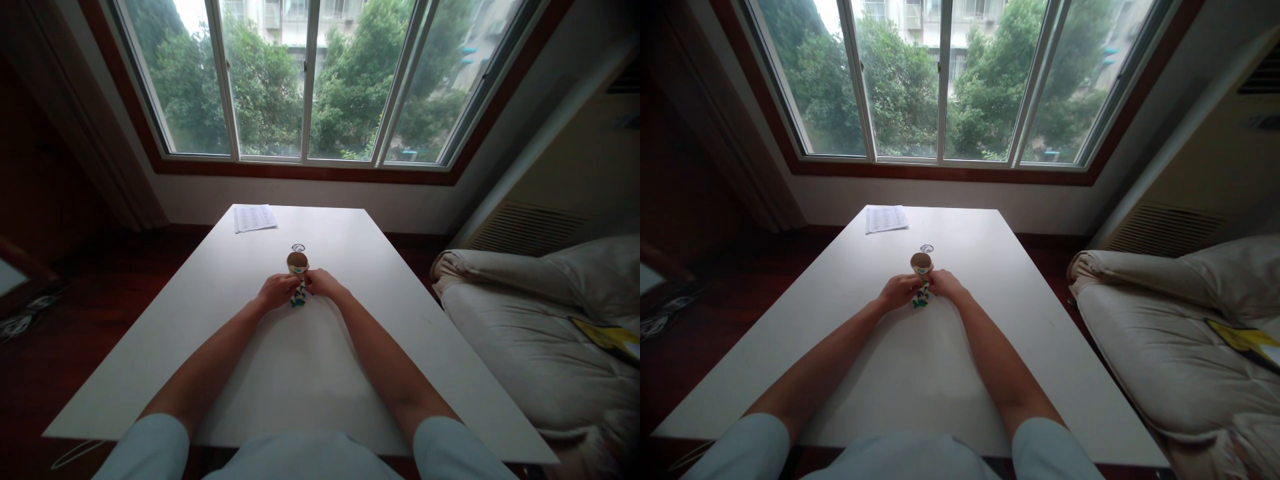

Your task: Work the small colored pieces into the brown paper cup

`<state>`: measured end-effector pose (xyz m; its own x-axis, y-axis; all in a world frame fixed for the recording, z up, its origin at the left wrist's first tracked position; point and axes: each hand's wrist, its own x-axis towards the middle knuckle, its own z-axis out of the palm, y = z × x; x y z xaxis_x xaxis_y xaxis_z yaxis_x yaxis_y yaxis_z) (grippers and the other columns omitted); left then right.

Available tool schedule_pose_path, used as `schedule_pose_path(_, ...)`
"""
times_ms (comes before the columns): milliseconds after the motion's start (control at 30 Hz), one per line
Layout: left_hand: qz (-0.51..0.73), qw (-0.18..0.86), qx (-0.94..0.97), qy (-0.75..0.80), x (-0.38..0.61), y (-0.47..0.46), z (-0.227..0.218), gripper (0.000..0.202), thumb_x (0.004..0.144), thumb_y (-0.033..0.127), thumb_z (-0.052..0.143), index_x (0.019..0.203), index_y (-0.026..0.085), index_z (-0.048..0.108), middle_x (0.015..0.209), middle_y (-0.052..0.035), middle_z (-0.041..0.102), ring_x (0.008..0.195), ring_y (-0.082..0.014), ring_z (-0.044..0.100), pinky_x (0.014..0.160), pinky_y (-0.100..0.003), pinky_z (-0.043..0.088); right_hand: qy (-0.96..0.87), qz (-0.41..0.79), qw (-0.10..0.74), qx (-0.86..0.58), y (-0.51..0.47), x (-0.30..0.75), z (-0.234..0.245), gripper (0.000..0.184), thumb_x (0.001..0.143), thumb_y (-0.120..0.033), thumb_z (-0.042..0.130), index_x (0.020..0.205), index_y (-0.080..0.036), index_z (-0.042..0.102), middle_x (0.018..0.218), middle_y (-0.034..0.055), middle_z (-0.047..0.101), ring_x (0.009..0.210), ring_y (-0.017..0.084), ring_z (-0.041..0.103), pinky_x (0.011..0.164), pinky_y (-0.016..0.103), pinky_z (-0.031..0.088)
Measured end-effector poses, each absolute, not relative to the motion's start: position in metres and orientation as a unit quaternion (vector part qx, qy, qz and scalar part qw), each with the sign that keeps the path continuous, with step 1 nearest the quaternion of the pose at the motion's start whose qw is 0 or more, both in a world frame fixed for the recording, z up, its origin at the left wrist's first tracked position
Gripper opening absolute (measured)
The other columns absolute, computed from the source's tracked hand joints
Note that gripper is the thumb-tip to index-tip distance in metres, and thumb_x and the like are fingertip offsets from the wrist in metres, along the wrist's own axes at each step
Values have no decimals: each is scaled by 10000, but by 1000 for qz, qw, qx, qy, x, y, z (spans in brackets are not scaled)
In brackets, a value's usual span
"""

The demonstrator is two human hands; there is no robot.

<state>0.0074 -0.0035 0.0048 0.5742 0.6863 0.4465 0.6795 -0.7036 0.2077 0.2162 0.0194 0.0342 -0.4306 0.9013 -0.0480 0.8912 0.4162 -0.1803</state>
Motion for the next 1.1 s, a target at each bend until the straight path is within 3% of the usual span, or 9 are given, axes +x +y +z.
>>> schedule_pose_path(200, 249, 24, 888, 386, 7, -2, 3, 210, 927, 221, 522, 964, 246, 727, 938, -43, 735, 786, -180, 656, 717, -287, 466, -794, 96, 86, -595, 24, 226, 41, 115, 846, -246, 634, 940, -221, 696, 926, 40, 738, 840, 179, 632, 665, 254, 355)
schedule_pose_path(333, 255, 47, 888, 380, 7, -1, 0, 223, 916, 211, 525, 958, 202, 744, 932, -96, 737, 791, -207, 663, 723, -330, 483, -743, 95, 136, -648, 28, 232, 44, 112, 853, -254, 613, 938, -221, 679, 926, 48, 729, 824, 183, 615, 667, 265, 367)
schedule_pose_path(633, 246, 68, 891, 375, 8, -2, 2, 241, 945, 229, 516, 962, 197, 754, 984, -137, 738, 795, -227, 664, 696, -365, 473, -706, 44, 337, -621, 15, 220, 65, 205, 958, -258, 446, 1037, -199, 626, 919, 53, 691, 804, 176, 595, 750, 272, 426)
schedule_pose_path(867, 263, 81, 890, 364, 9, -2, 1, 231, 930, 233, 521, 917, 189, 747, 943, -136, 726, 779, -226, 663, 706, -379, 489, -756, 39, 358, -546, 3, 192, 62, 235, 989, -272, 420, 1060, -208, 635, 992, 65, 684, 903, 195, 585, 843, 283, 446)
schedule_pose_path(1100, 258, 71, 890, 370, 9, 1, -5, 224, 938, 242, 525, 921, 195, 743, 937, -130, 724, 790, -220, 665, 712, -368, 488, -772, -33, 321, -548, 5, 180, 49, 235, 1023, -256, 426, 1002, -203, 654, 1017, 109, 682, 1050, 252, 547, 990, 366, 370)
